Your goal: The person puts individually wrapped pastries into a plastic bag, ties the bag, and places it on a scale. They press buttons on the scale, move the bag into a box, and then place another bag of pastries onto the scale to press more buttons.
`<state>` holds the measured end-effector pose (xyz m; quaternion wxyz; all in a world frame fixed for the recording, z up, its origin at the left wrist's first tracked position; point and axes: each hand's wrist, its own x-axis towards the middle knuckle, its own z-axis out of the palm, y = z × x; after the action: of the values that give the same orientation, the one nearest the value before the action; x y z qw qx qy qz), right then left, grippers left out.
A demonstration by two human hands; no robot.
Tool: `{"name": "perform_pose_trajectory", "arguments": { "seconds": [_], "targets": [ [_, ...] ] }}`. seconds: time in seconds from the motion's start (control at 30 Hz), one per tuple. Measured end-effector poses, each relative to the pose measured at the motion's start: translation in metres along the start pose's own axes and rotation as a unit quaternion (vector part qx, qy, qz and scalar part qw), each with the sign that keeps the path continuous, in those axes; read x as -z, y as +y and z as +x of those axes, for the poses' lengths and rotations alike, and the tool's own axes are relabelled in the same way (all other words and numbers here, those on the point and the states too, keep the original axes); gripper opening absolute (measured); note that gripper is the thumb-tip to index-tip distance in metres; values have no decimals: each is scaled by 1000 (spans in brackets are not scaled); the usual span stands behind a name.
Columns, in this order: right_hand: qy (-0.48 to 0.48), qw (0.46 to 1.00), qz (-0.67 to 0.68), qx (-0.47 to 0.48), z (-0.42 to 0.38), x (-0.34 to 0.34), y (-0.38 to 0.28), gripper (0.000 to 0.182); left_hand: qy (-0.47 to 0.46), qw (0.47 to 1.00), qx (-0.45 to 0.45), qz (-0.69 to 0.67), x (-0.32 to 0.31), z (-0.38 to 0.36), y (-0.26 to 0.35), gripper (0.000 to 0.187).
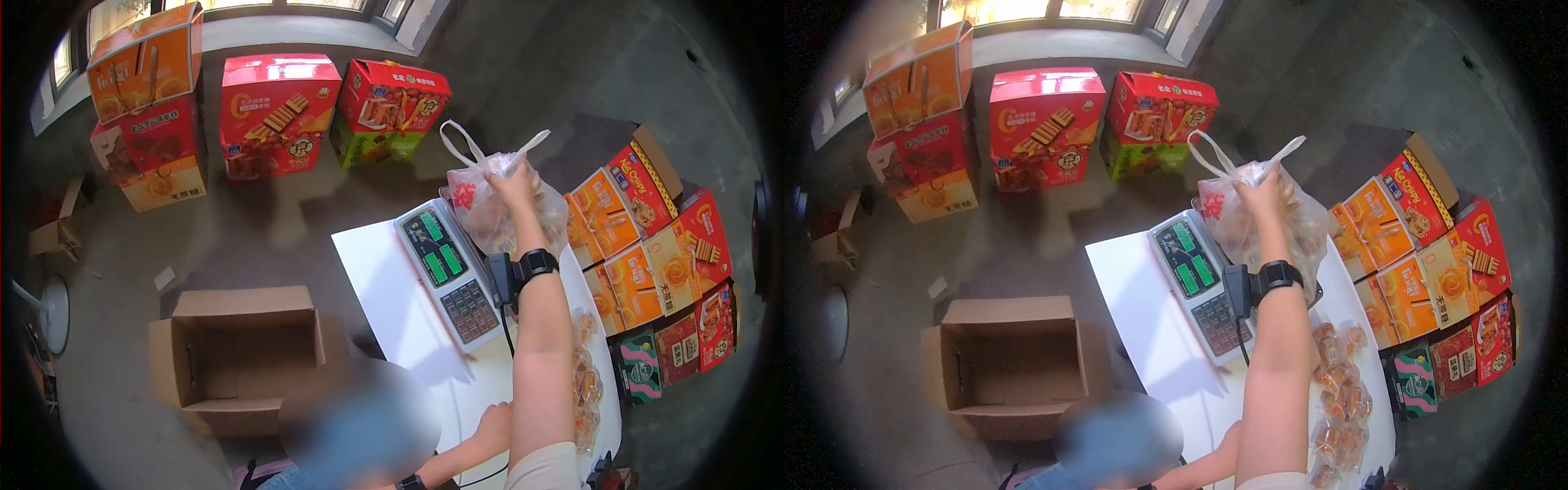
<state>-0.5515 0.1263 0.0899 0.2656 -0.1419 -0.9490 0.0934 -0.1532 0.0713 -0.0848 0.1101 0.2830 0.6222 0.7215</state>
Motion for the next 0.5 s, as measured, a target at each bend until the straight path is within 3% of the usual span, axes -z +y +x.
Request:
{"name": "perform_pose_trajectory", "arguments": {
  "seconds": [0.03, 0.1, 0.13, 0.2, 0.23, 0.3, 0.33, 0.4, 0.43, 0.5],
  "targets": [
    [2, 1000, 3, 2, -4, 8, -14, 104, 2, 1000, -2, 3, 15, 5, 13, 15],
    [-37, 987, -79, -133, -12, 22, -39, 91, -117, 979, -34, 163, 39, 10, 39, 14],
    [-37, 987, -81, -134, -12, 18, -37, 91, -118, 979, -33, 161, 27, 7, 27, 14],
    [19, 984, -92, -151, -12, 10, -33, 74, 55, 994, -47, -83, 10, 4, 10, 15],
    [22, 984, -93, -150, -12, 12, -32, 74, 55, 994, -50, -84, 12, 4, 14, 15],
    [-10, 989, -75, -130, -20, 16, -29, 50, 42, 998, -38, -11, 29, 2, 25, 15],
    [-7, 989, -75, -129, -25, 17, -29, 50, 41, 998, -41, -11, 35, 1, 29, 15],
    [-10, 993, -67, -100, -32, 22, -33, 30, 22, 995, -71, 58, 48, 0, 38, 15],
    [-8, 993, -66, -98, -36, 25, -37, 30, 24, 995, -74, 59, 55, 0, 42, 15],
    [4, 991, -67, -112, -41, 29, -45, 42, -60, 988, -49, 130, 70, 0, 53, 16]
  ]
}}
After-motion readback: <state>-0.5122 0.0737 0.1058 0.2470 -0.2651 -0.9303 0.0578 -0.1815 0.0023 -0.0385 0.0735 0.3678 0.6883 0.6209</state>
